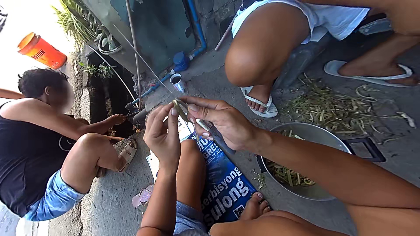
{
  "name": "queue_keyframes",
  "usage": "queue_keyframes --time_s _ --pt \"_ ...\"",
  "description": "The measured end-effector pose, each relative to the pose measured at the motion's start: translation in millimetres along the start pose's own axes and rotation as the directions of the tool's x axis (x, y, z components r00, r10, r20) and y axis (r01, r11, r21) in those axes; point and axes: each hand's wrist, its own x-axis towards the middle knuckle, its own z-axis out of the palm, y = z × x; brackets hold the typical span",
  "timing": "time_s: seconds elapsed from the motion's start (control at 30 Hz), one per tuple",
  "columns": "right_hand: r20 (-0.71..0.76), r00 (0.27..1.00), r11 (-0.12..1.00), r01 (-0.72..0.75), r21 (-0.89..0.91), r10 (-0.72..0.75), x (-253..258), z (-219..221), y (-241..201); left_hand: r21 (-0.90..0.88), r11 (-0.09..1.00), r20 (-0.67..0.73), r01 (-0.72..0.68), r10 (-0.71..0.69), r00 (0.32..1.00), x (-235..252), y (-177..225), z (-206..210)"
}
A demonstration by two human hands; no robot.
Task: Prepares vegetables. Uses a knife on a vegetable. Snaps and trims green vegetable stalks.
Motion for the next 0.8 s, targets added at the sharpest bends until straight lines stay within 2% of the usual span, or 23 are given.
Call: queue_keyframes --time_s 0.1,0.23,0.43,0.6,0.7,0.8 --pt "0.003 1.000 0.998 -0.031 0.056 0.031 0.0 0.3 -0.7 0.087 0.995 -0.026 -0.054 0.056 0.998 -1.6 -1.6 2.4" --pt "0.080 0.989 0.976 -0.133 0.173 0.121 -0.6 -3.4 -2.4 0.135 0.989 -0.055 -0.052 0.060 0.997 -0.6 1.0 0.8" --pt "0.224 0.962 0.896 -0.234 0.377 0.157 1.0 -8.6 5.3 0.061 0.997 -0.078 -0.050 0.055 0.995 -2.1 1.4 -1.0" --pt "0.272 0.952 0.833 -0.261 0.487 0.139 5.3 -8.3 14.3 -0.065 0.997 -0.102 0.041 -0.048 0.994 -3.9 0.7 -0.4" --pt "0.273 0.954 0.845 -0.248 0.474 0.127 7.6 -9.3 18.4 -0.117 0.988 -0.121 0.097 -0.111 0.986 -5.2 1.5 0.8" --pt "0.251 0.960 0.925 -0.205 0.321 0.126 9.9 -14.8 19.1 -0.123 0.986 -0.100 0.110 -0.122 0.987 -4.8 -0.9 -2.1"
